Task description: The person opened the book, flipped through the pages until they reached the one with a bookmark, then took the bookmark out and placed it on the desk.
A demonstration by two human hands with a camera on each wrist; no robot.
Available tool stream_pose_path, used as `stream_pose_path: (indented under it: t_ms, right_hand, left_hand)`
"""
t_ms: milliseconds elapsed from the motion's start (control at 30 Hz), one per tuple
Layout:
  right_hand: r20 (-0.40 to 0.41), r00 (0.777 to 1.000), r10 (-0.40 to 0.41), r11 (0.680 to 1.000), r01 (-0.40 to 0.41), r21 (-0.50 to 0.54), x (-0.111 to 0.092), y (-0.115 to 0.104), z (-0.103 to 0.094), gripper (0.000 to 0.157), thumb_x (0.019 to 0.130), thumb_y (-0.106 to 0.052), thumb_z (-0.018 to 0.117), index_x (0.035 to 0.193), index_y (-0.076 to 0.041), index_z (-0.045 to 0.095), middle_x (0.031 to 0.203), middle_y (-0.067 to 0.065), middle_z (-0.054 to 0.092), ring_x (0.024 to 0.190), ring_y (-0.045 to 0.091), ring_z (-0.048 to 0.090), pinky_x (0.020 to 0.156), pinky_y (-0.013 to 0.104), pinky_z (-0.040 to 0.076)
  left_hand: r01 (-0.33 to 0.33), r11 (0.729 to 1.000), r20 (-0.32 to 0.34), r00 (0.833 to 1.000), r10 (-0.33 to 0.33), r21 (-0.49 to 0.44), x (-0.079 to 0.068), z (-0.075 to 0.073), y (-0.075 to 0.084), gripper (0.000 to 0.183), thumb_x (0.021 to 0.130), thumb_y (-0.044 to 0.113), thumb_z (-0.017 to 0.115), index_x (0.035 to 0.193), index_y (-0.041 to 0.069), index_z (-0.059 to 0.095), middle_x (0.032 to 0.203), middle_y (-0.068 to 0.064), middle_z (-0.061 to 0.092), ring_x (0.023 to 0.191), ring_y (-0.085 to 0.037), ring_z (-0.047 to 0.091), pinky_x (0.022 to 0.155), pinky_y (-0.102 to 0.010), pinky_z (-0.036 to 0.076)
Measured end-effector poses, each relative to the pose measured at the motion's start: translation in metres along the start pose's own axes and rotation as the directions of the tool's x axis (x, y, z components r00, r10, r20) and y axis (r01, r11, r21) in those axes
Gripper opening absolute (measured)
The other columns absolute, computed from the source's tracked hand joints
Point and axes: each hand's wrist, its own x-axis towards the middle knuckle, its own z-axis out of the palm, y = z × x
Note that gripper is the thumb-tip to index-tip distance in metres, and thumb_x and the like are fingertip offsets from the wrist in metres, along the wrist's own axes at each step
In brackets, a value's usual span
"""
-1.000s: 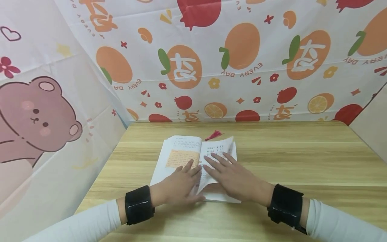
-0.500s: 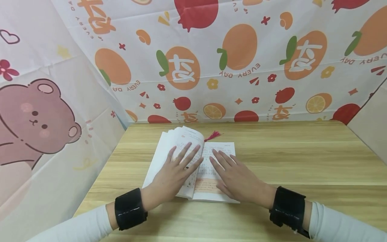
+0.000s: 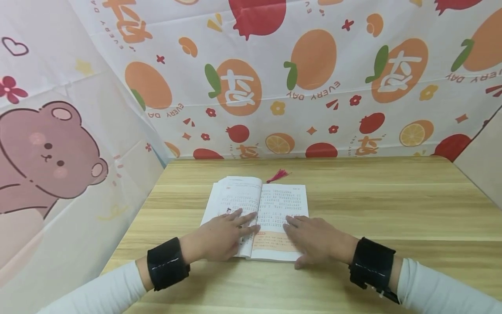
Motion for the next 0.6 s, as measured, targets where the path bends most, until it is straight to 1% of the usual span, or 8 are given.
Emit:
stream_pose_path:
  t_ms: [167, 267, 433, 600]
  right_hand:
    - [-0.005, 1.0, 0.003, 1.0, -0.003, 0.022, -0.0003, -0.0001, -0.0023, 0.088, 0.064, -0.056, 0.069, 0.131, -0.004, 0.044, 0.139, 0.019, 0.04, 0.121, 0.034, 0.037, 0.091, 0.055, 0.042]
    - [-0.001, 1.0, 0.006, 0.999, -0.006, 0.034, -0.0004, 0.0001, -0.0031, 0.087, 0.065, -0.056, 0.069, 0.131, -0.005, 0.044, 0.139, 0.018, 0.04, 0.121, 0.033, 0.037, 0.091, 0.055, 0.042]
    - [0.025, 1.0, 0.012, 0.999, -0.013, 0.047, -0.0011, 0.001, -0.0031, 0.084, 0.069, -0.056, 0.065, 0.134, -0.008, 0.041, 0.141, 0.017, 0.038, 0.122, 0.032, 0.035, 0.091, 0.055, 0.042]
    - [0.055, 0.998, 0.001, 0.998, -0.005, 0.07, -0.0016, 0.0021, -0.0048, 0.078, 0.074, -0.053, 0.062, 0.137, -0.014, 0.038, 0.143, 0.015, 0.035, 0.125, 0.031, 0.032, 0.091, 0.057, 0.042]
  left_hand:
    - [0.0, 1.0, 0.005, 1.0, 0.001, -0.017, -0.0005, -0.0005, -0.0009, 0.054, 0.085, 0.029, 0.051, 0.138, 0.029, 0.037, 0.147, -0.002, 0.03, 0.125, -0.033, 0.031, 0.098, -0.055, 0.036]
    - [-0.001, 1.0, 0.008, 1.0, 0.001, -0.018, -0.0001, 0.0002, -0.0008, 0.055, 0.085, 0.03, 0.052, 0.138, 0.029, 0.036, 0.147, -0.001, 0.03, 0.125, -0.033, 0.031, 0.098, -0.055, 0.036]
    - [-0.004, 1.0, 0.001, 1.0, 0.004, -0.029, -0.0001, 0.0009, -0.0019, 0.055, 0.085, 0.029, 0.052, 0.138, 0.029, 0.036, 0.147, -0.001, 0.03, 0.126, -0.033, 0.03, 0.098, -0.055, 0.035]
    - [-0.002, 0.999, -0.007, 1.0, 0.002, -0.043, -0.0008, 0.0008, -0.0022, 0.056, 0.084, 0.027, 0.052, 0.137, 0.029, 0.037, 0.147, -0.002, 0.03, 0.126, -0.033, 0.03, 0.099, -0.055, 0.035]
